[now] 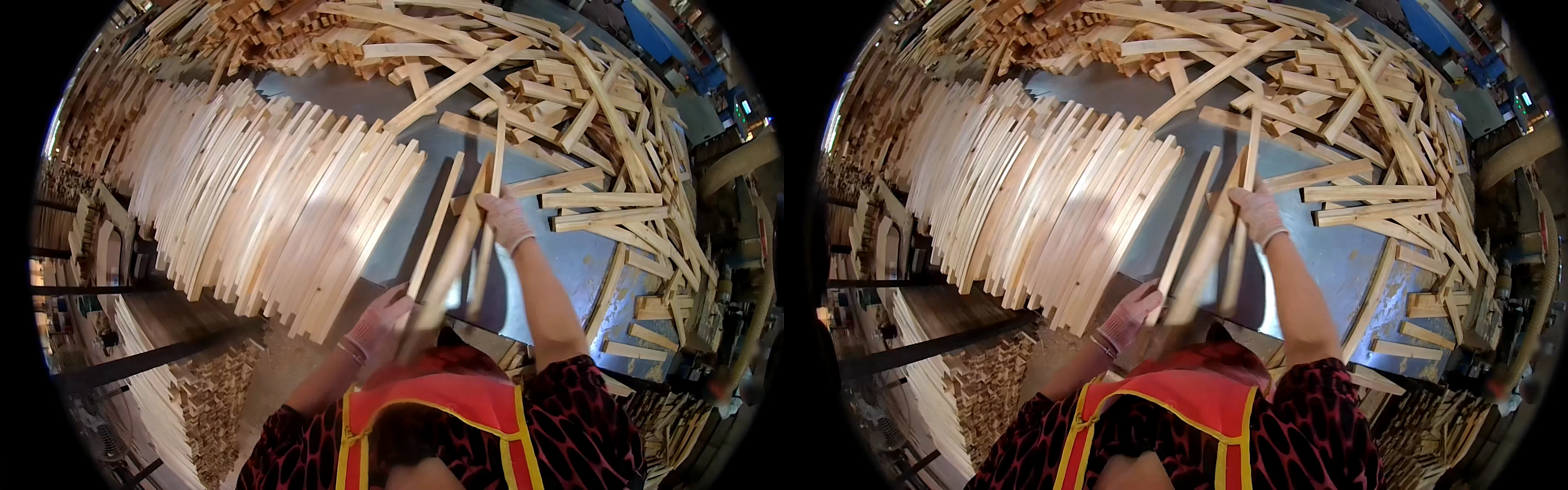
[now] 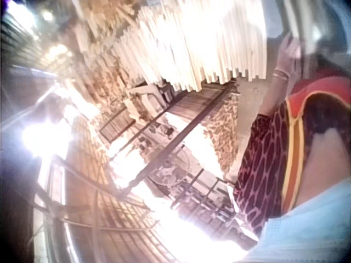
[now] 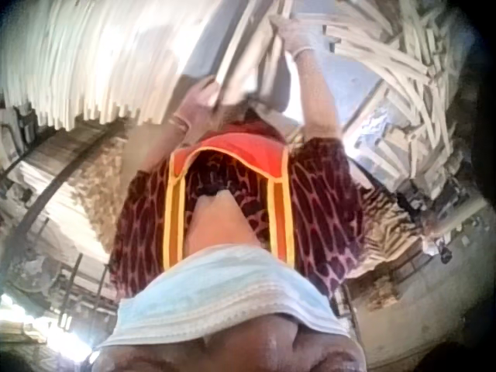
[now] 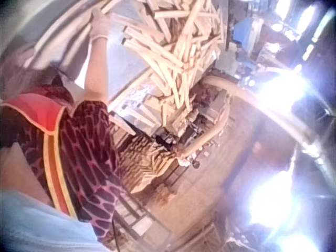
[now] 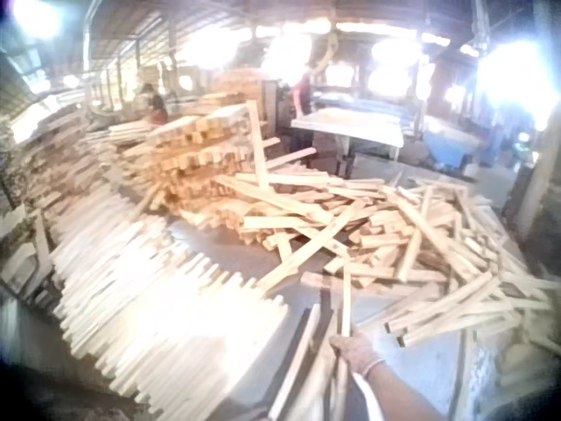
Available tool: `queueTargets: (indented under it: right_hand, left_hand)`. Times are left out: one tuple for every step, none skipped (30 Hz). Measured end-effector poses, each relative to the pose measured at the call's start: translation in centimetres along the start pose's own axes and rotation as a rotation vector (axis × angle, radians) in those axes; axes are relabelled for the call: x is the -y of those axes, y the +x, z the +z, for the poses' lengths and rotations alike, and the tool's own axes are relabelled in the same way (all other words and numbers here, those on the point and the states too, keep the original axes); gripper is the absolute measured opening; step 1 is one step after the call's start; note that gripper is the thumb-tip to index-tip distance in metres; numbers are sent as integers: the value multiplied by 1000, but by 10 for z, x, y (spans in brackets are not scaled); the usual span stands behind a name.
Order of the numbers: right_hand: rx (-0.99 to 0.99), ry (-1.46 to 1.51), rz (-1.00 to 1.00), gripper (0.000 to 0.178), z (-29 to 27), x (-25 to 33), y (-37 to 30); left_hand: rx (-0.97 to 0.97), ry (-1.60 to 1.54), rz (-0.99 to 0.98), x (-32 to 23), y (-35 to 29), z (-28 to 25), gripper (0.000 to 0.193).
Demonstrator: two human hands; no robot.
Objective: The person sorts wooden planks on a metal table, picking them up from a disorganized pile and arranging them into a neat stack. They repeatedly gather planks with both hands and place them in an orderly fashion.
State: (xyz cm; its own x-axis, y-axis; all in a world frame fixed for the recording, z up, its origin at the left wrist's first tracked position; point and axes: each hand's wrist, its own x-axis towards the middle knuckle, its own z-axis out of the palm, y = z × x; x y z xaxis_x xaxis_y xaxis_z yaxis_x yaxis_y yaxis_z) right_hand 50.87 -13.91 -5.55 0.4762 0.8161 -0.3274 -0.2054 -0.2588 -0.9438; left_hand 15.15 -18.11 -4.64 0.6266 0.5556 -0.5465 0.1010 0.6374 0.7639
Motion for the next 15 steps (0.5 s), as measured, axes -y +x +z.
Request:
queueTargets:
  right_hand:
    - [-65, 290, 42, 35, 31, -18, -5]
    - [5, 531, 214, 33, 60, -18, -25]
    - [-16, 538, 217, 37, 68, -34, -36]
    - [-24, 545, 221, 41, 77, -49, -45]
    - [-58, 522, 240, 40, 89, -53, -62]
    - [-90, 500, 257, 39, 99, -56, -77]
    - [-145, 480, 266, 39, 98, -59, -88]
    - [-156, 420, 259, 39, 95, -67, -93]
    - [-165, 359, 252, 39, 91, -76, -94]
    - [-201, 304, 246, 40, 79, -84, -93]
    - [-168, 326, 308, 34, 92, -59, -107]
    - [-48, -64, 192, 32, 88, -65, -102]
    - [74, -449, 75, 31, 82, -79, -91]
    - [207, -832, -42, 31, 80, -90, -85]
    - [255, -1133, -248, 25, 99, -77, -95]
  left_hand:
    - [50, 37, 16, 13, 4, -9, 58]
    - [86, 67, 34, 28, 4, -21, 68]
    - [116, -4, -36, 7, -2, -3, 71]
    - [134, -76, -102, -7, -8, 5, 74]
    - [144, -98, -126, 5, -12, -6, 77]
    - [118, 24, -62, 18, -13, -17, 78]
    - [113, 152, -3, 18, -11, -19, 78]
    - [106, 279, 58, 18, -11, -22, 79]
    - [21, 519, -63, 17, -14, -28, 80]
    - [-41, 768, -188, -24, -23, -15, 81]
    - [-141, 1003, -322, -44, -35, -15, 84]
    - [-214, 1076, -186, -32, -33, -22, 84]
    - [-288, 1147, -49, -8, -28, -34, 84]
    - [-368, 1210, 82, 9, -23, -42, 84]
    - [-419, 1307, 235, 14, -19, -47, 83]
